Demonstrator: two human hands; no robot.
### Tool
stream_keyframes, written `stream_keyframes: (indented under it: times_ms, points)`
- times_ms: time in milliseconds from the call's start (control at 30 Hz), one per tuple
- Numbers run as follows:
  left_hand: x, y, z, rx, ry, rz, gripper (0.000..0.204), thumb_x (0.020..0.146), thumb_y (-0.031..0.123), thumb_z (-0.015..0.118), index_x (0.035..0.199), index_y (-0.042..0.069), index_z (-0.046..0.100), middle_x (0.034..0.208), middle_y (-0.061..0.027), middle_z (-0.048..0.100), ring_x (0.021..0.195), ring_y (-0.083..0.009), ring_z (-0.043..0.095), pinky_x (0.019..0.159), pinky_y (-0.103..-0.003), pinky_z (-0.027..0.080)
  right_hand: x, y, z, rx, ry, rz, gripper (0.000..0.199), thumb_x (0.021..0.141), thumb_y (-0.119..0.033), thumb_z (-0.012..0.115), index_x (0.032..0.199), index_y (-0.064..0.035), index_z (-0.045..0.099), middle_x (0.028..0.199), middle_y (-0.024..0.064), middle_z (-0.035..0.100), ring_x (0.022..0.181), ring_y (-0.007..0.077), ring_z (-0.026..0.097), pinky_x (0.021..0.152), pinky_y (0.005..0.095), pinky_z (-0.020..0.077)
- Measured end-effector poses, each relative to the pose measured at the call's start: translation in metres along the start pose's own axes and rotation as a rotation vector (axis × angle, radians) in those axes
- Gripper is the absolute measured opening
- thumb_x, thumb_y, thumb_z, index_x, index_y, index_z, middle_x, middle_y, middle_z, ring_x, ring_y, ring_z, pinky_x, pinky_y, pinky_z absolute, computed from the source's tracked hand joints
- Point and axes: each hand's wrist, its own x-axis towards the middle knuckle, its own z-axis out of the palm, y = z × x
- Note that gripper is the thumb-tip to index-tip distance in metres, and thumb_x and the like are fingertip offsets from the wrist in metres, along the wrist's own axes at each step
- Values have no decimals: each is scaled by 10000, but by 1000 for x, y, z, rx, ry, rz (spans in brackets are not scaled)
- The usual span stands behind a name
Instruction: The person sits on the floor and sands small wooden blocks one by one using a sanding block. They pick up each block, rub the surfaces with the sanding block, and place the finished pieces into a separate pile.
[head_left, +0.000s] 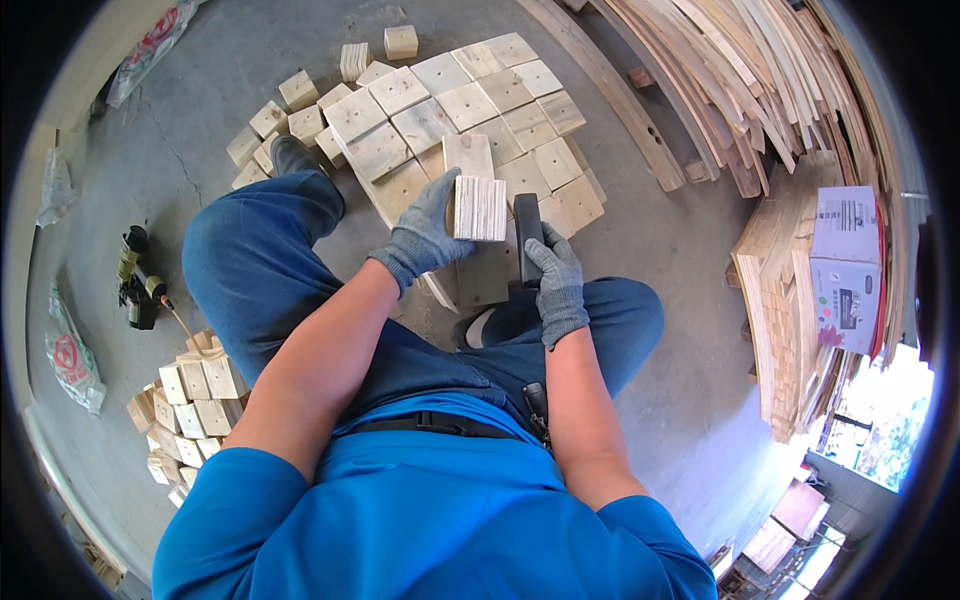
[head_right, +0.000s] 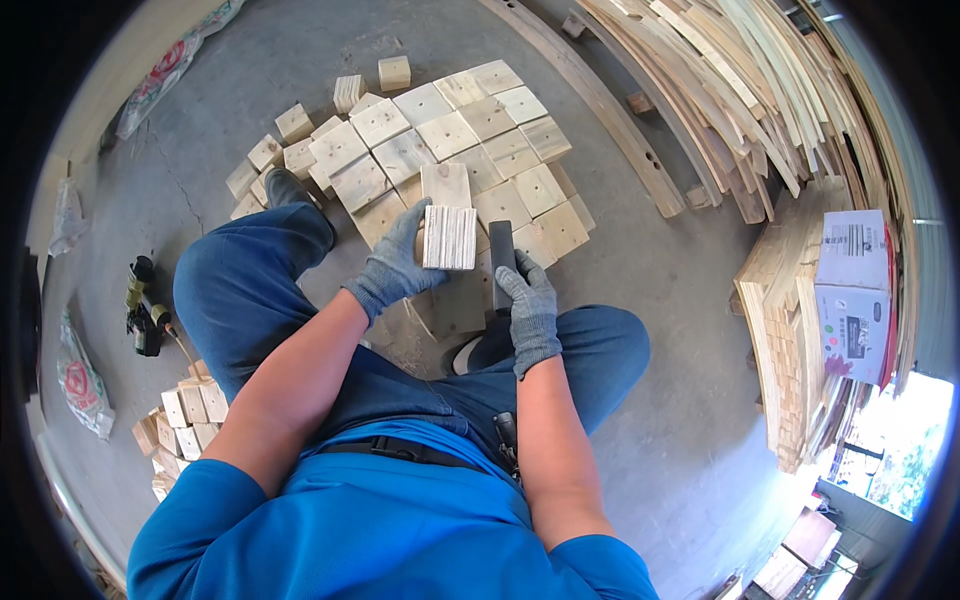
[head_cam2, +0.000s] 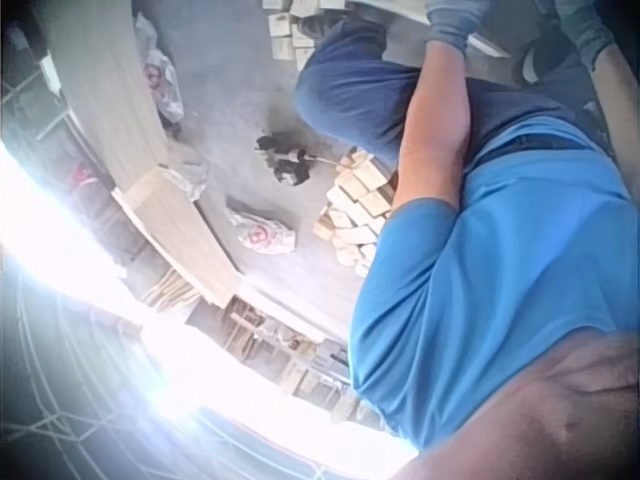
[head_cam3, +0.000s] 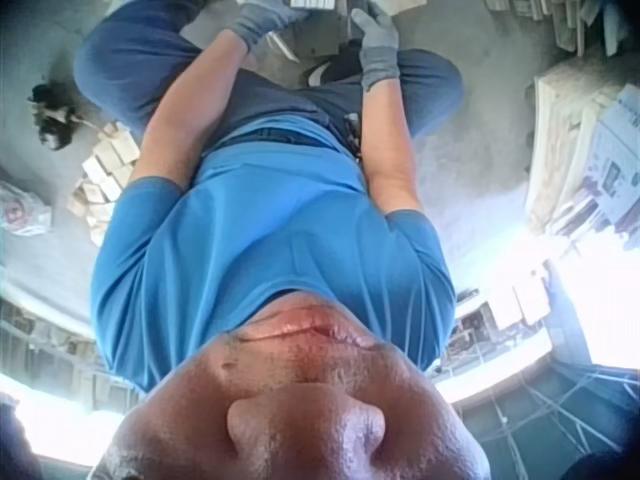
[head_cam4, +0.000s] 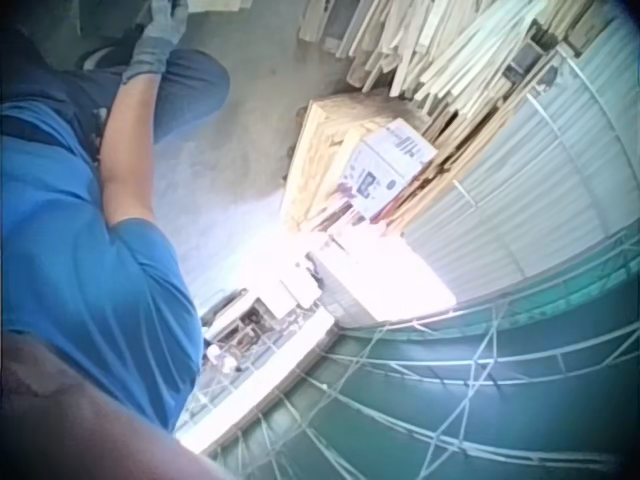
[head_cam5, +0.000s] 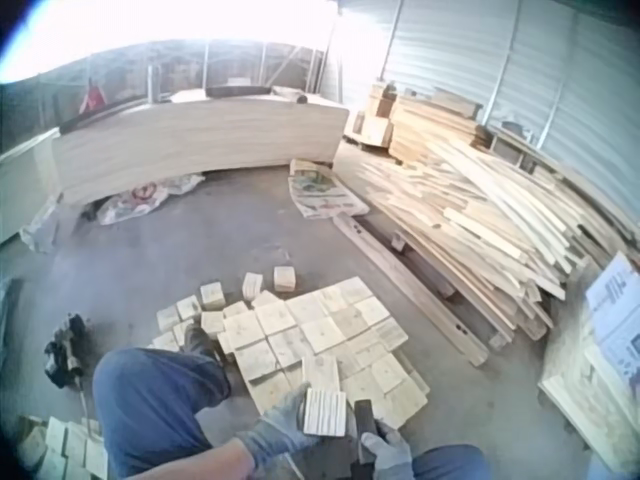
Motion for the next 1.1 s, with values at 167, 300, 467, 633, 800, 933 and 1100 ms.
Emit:
stream_keyframes:
  times_ms: [167,300,467,633,800,933,1100]
  points:
    - [8,1,3,-76,96,8,1143,658,377,977,1573,-1,407,1509,-242,537,1423,-378,543,1212,-421,453,-1,0,2,34,-16,-10,581,971,-108,778,1489,68,584,1313,147,718,1088,176,702,943,299,583]
    - [21,-2,4,-89,191,-38,1123,660,391,970,1558,0,421,1465,-237,560,1384,-378,565,1201,-424,462,-4,-5,6,-60,-4,-78,587,974,-107,776,1491,81,573,1321,161,708,1111,185,693,953,311,584]
    - [30,-7,17,-73,238,17,1158,630,382,994,1556,-7,415,1443,-234,560,1371,-396,565,1209,-430,454,-22,-31,15,-144,35,-127,596,955,-102,801,1485,65,584,1332,171,703,1137,198,686,985,327,574]
    - [26,-7,17,-95,205,-18,1219,627,361,979,1605,-23,360,1517,-249,506,1444,-407,502,1261,-422,403,-21,-31,13,-227,45,-141,624,929,-119,838,1481,45,597,1342,180,705,1146,211,687,1003,346,570]
    - [19,4,12,-53,243,23,1224,635,367,996,1623,22,362,1569,-245,455,1493,-400,453,1268,-442,394,-17,-27,12,-258,52,-151,634,921,-132,848,1474,53,601,1335,188,710,1150,222,688,1009,355,568]
    - [16,15,0,-14,254,146,1089,678,369,999,1589,107,464,1577,-220,447,1479,-398,469,1248,-453,422,-14,-20,7,-284,77,-148,632,920,-135,850,1467,61,604,1321,186,717,1150,220,690,1008,351,566]
    - [17,17,2,-4,249,122,899,720,362,999,1484,133,584,1550,-201,468,1468,-379,490,1214,-434,466,-13,-19,4,-267,71,-154,625,922,-148,852,1458,64,612,1294,178,724,1123,219,698,998,344,566]
